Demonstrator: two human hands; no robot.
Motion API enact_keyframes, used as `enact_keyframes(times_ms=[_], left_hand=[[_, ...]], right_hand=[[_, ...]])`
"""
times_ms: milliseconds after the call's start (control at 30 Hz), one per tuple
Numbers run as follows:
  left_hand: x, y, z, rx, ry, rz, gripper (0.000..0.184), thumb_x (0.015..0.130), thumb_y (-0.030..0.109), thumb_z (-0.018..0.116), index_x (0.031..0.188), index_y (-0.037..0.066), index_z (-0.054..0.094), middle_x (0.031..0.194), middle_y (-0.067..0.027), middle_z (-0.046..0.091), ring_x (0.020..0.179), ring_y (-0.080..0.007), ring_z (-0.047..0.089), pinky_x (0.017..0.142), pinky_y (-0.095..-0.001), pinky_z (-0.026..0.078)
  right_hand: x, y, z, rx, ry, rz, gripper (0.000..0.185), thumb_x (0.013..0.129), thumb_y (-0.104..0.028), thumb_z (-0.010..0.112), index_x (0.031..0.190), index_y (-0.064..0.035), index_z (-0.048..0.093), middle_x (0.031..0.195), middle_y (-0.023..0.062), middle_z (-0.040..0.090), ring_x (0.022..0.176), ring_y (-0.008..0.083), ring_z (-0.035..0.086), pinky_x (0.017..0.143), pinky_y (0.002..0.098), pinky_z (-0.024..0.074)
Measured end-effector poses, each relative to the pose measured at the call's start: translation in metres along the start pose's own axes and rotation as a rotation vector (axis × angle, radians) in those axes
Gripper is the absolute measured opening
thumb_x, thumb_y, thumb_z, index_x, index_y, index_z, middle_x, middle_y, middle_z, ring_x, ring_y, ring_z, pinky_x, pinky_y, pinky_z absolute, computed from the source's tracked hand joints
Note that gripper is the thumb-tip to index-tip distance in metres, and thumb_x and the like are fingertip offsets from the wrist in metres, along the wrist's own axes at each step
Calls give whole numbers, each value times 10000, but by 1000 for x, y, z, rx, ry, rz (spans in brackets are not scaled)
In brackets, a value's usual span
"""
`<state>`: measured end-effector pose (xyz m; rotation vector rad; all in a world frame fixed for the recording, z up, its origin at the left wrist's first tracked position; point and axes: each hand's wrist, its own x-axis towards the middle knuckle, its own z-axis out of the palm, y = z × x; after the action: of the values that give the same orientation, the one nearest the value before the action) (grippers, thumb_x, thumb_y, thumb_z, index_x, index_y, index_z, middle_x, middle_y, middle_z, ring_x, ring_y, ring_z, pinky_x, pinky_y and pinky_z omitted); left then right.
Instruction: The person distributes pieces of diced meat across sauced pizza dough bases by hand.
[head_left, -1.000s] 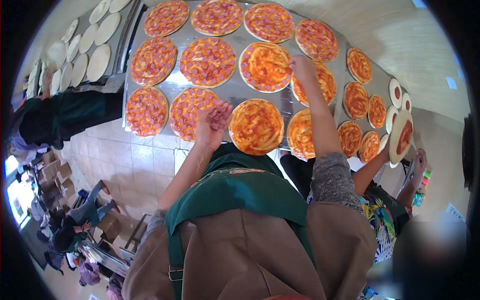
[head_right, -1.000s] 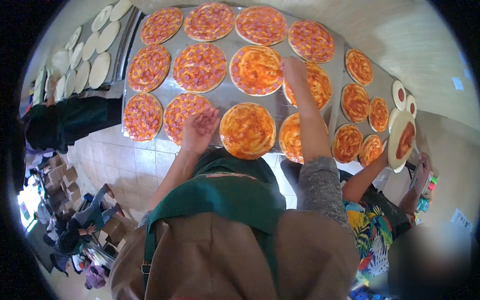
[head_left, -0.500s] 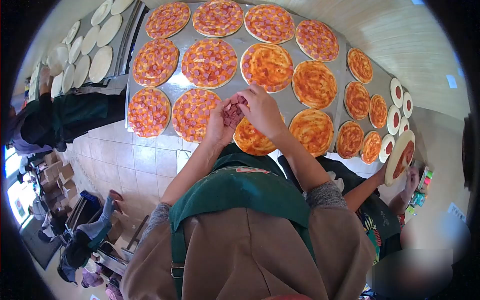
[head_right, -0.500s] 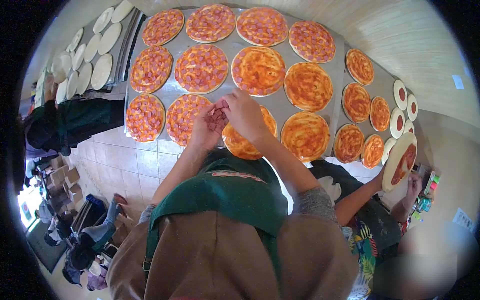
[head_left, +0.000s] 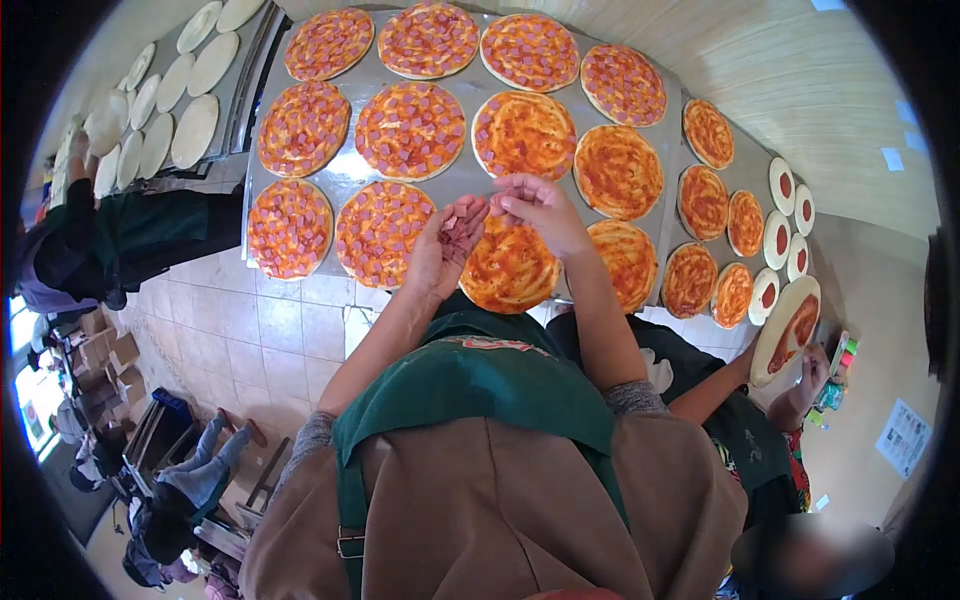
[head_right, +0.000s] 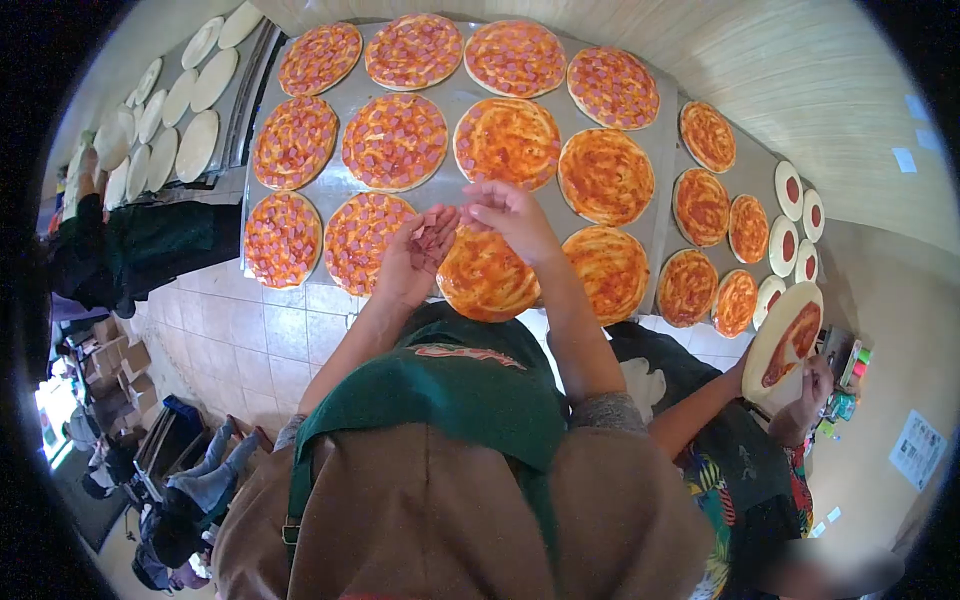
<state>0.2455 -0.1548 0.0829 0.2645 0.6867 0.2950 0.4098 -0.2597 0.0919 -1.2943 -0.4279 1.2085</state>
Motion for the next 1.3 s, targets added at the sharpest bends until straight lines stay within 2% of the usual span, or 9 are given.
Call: enact_keyframes(times_ms=[167, 267, 467, 667, 767, 867, 967, 1067, 1300], left_hand=[[1, 1, -7, -49, 16, -6, 338, 978, 217, 424, 1180, -32, 530, 1246, -169, 567, 1206, -261, 524, 1053, -349, 404], [0, 0, -10, -47, 55, -16, 337, 974, 214, 435, 1184, -32, 531, 1248, -167, 568, 1206, -266, 525, 1045, -346, 410], [-1, 1, -19, -25, 81, -11, 360, 962, 224, 463, 1210, -29, 525, 1240, -158, 574, 1208, -258, 524, 1027, -334, 421], [-2, 2, -26, -44, 99, 23, 381, 957, 226, 469, 1234, -32, 507, 1241, -161, 573, 1198, -261, 533, 1018, -340, 431], [-3, 4, -30, -42, 133, 21, 383, 958, 222, 465, 1241, -33, 500, 1237, -164, 574, 1191, -264, 537, 1017, -349, 435], [-6, 7, -30, -32, 150, 51, 380, 958, 224, 464, 1235, -34, 505, 1231, -165, 577, 1182, -267, 543, 1015, -357, 439], [-6, 10, -33, -46, 167, 55, 371, 959, 223, 460, 1224, -32, 514, 1222, -164, 583, 1166, -268, 553, 1011, -361, 444], [-4, 10, -34, -57, 182, 56, 364, 962, 226, 452, 1212, -29, 523, 1213, -163, 589, 1153, -267, 562, 1002, -358, 452], [0, 12, -36, -92, 164, 34, 358, 941, 197, 492, 1212, -35, 521, 1282, -187, 541, 1225, -295, 503, 1024, -374, 436]], right_hand=[[-2, -4, -21, 209, 64, 37, 279, 876, -88, 640, 1126, 25, 593, 1014, 77, 641, 887, 150, 643, 780, 260, 534], [2, -13, -38, 127, 142, 52, 233, 883, -102, 639, 1072, 33, 620, 981, 73, 651, 842, 147, 647, 775, 272, 546], [58, -15, -132, -226, 376, -101, 175, 887, -112, 634, 958, 46, 662, 806, 61, 662, 703, 126, 634, 668, 240, 534], [111, -22, -189, -940, 351, -21, 217, 849, -209, 670, 879, 5, 696, 748, 72, 672, 691, 140, 640, 619, 296, 487], [133, -9, -205, -1044, 276, -98, 178, 806, -223, 699, 873, -59, 710, 763, 84, 686, 702, 183, 652, 652, 348, 495], [141, -20, -198, -1257, 156, -24, 137, 771, -186, 718, 871, -93, 715, 798, 81, 696, 728, 213, 657, 665, 357, 500], [152, -14, -205, -1231, 109, -13, 112, 741, -159, 734, 822, -87, 704, 790, 72, 690, 732, 210, 656, 663, 352, 502], [153, -17, -196, -1263, 131, -88, 35, 767, -48, 686, 781, -27, 661, 745, 75, 688, 682, 161, 656, 634, 293, 501], [147, -25, -185, -1251, 224, -136, 51, 790, -53, 670, 798, -24, 629, 746, 62, 667, 678, 150, 634, 618, 297, 489]])
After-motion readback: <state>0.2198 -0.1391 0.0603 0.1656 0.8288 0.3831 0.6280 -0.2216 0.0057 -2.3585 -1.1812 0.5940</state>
